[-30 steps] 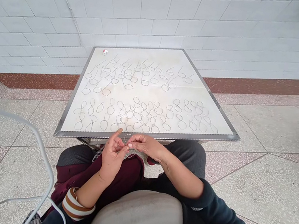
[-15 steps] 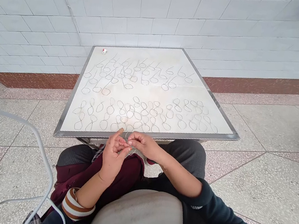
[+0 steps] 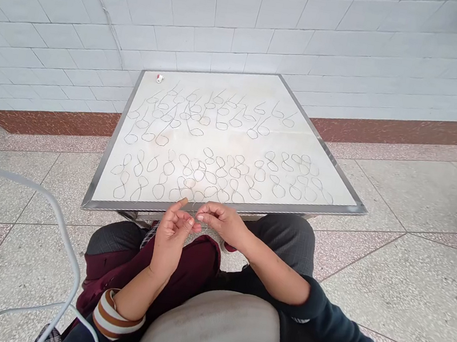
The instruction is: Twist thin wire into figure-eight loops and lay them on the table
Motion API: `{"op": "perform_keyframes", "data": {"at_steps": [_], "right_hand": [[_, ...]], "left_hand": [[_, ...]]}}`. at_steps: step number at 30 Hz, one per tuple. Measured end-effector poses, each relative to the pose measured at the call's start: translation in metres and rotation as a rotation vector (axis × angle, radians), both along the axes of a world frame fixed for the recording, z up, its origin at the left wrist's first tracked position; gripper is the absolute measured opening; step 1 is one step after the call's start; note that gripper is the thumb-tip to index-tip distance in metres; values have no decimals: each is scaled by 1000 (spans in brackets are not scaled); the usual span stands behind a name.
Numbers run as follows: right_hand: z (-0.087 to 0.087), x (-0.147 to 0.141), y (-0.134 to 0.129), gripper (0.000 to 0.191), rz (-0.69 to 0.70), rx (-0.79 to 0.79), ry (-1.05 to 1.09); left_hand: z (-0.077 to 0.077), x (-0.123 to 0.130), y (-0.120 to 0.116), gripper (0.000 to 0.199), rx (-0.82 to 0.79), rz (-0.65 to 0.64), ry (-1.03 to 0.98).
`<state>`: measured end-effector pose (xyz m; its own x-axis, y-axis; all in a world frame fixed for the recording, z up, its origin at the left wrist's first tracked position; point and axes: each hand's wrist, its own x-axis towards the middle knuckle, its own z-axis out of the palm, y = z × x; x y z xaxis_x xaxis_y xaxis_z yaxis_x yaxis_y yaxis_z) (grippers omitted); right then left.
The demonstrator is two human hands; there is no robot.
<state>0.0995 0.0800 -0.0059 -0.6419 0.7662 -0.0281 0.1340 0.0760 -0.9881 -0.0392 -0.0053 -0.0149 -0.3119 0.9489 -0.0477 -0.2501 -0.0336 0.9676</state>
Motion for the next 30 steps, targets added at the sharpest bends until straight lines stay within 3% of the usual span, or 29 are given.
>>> {"op": "perform_keyframes", "data": {"at_steps": [5,15,22,30], "right_hand": [[0,3,0,20,64,-69,-7],[1,5,-4,13,45,154,-173],[-5,4,-6,14,39,153,-130],[3,3,-5,17,104,29,-54]], "left_hand": [[-3,-1,-1,41,3,-9,-61],[-2,-1,2,43,-24,6,-36],[-1,-1,3,45,-36,5,-55],[7,-1,1,47,-60,34,55]]}}
